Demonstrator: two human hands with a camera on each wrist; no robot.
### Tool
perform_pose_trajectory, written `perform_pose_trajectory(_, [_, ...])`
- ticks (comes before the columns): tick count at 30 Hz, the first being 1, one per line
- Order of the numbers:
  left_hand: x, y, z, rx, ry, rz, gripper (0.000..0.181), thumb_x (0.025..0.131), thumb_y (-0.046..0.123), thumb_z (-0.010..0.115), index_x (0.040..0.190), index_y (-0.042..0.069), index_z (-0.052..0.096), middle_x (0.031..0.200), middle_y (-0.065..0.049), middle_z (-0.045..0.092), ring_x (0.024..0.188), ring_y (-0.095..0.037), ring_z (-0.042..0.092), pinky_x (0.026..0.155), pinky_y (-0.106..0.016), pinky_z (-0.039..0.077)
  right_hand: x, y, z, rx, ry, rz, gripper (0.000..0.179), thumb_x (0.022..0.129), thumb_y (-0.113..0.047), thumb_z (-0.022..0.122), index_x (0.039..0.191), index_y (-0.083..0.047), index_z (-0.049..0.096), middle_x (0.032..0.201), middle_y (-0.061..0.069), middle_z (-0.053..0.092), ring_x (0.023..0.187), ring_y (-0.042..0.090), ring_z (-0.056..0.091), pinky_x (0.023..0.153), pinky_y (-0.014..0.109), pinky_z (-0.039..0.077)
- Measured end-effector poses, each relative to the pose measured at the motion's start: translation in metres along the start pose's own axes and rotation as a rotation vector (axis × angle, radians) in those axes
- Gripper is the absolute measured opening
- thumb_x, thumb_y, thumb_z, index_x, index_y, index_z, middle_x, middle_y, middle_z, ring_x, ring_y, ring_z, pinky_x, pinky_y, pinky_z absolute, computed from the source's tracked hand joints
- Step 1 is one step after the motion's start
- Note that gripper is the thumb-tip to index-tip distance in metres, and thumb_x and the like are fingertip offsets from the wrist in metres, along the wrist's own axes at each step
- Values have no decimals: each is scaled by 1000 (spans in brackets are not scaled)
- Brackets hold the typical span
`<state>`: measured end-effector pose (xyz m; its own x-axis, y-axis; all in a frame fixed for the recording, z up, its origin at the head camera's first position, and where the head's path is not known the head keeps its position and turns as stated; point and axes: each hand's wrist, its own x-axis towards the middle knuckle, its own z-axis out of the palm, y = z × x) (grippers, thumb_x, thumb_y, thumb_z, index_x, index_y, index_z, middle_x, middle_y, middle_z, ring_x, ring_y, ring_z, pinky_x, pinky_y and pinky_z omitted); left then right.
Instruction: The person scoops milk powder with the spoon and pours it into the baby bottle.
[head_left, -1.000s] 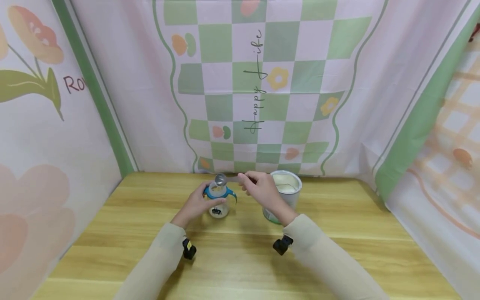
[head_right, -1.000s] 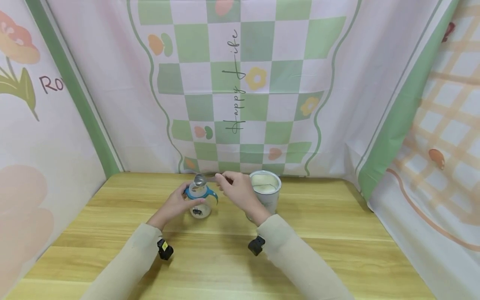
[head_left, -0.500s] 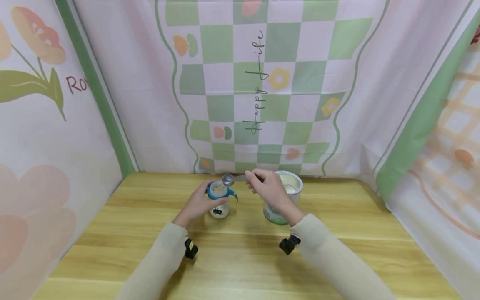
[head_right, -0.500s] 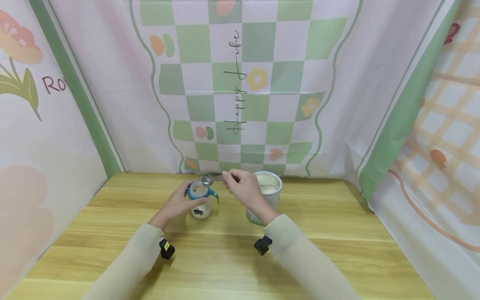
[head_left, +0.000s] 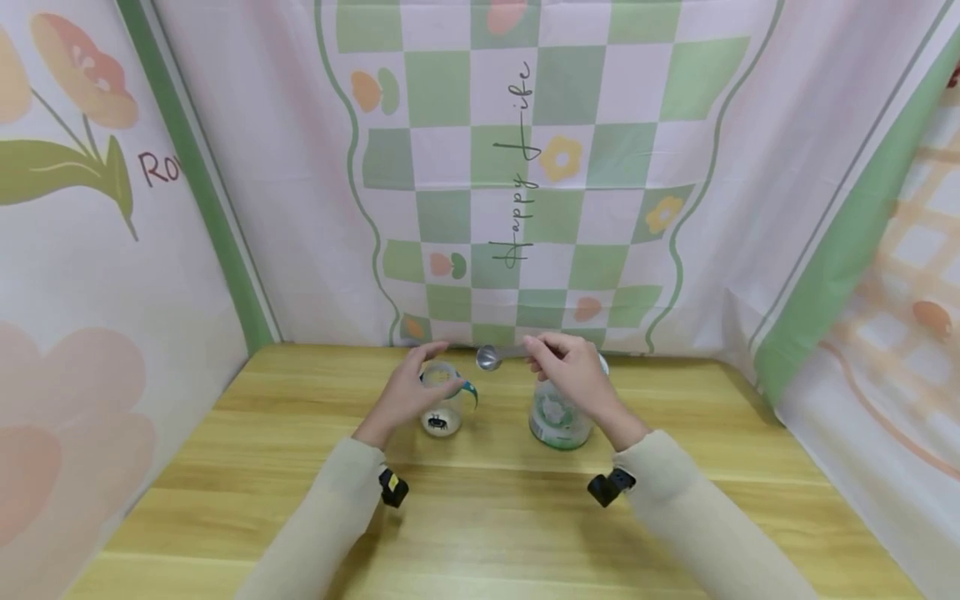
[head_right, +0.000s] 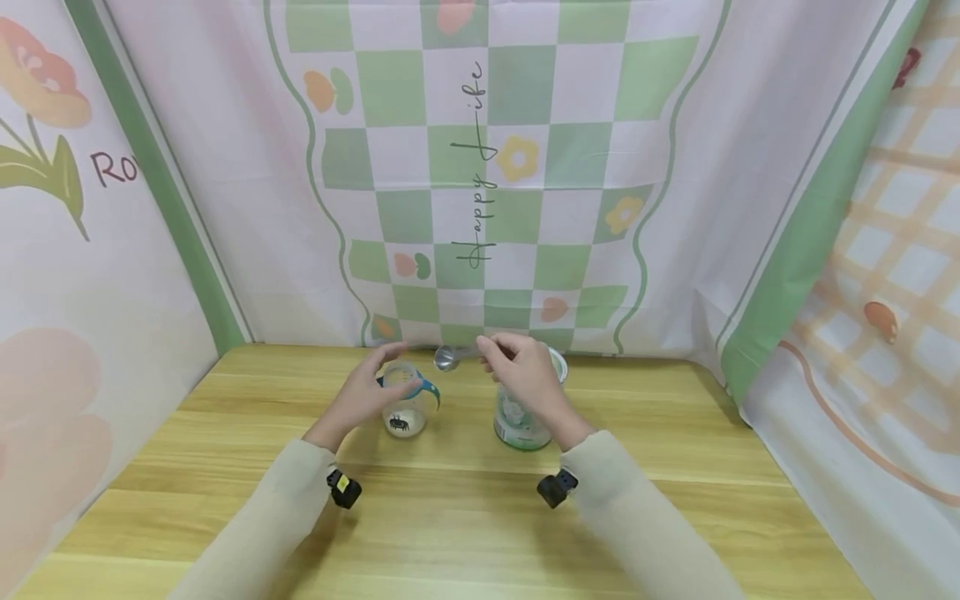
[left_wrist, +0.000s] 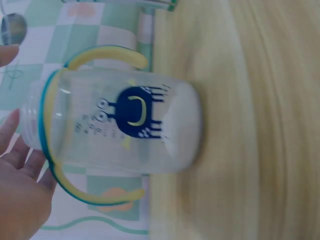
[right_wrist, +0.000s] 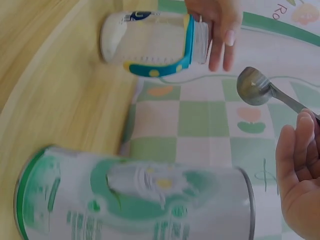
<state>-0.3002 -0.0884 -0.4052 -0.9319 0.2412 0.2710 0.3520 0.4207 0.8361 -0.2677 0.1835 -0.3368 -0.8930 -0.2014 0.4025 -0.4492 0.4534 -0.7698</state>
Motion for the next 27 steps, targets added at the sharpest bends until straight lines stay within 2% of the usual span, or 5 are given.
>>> perform_pose_trajectory(7, [4, 9, 4, -37, 24, 59, 67, 89, 30, 79, 147, 15, 48, 147, 0, 48, 137, -24, 42, 113, -53, 30, -4, 5, -19, -4, 10, -12, 46, 104, -42, 54, 89, -2, 70, 81, 17, 67, 70, 27, 64, 60, 30, 53])
perform_pose_trajectory(11, [7, 16, 9, -55, 11, 116, 65, 90, 29, 78, 146, 13, 49, 146, -3, 49, 136, -25, 43, 114, -51, 30, -6, 9, -30, -18, 30, 16, 51, 104, -45, 53, 95, 3, 69, 84, 15, 67, 73, 25, 64, 64, 33, 56])
perform_pose_trajectory(16, [9, 26, 16, -60, 0, 171, 65, 90, 30, 78, 146, 13, 50, 146, -1, 50, 136, -20, 43, 114, -45, 31, -8, 15, -42, -69, 60, 12, 49, 104, -43, 53, 93, 2, 70, 83, 13, 67, 72, 24, 64, 66, 39, 56])
perform_pose_trajectory(23, [13, 40, 30, -34, -39, 176, 68, 90, 41, 76, 147, 16, 48, 147, 3, 49, 136, -16, 43, 114, -41, 32, -13, 21, -56, -65, 101, -18, 42, 105, -34, 56, 93, 3, 71, 82, 17, 68, 68, 23, 65, 63, 35, 57])
perform_pose_trajectory(27, [17, 47, 41, -56, -76, 170, 73, 88, 42, 77, 149, 15, 46, 147, 2, 49, 136, -17, 42, 114, -41, 31, -16, 24, -62, -54, 118, -25, 41, 105, -31, 56, 93, 5, 71, 83, 18, 67, 70, 26, 65, 62, 29, 57])
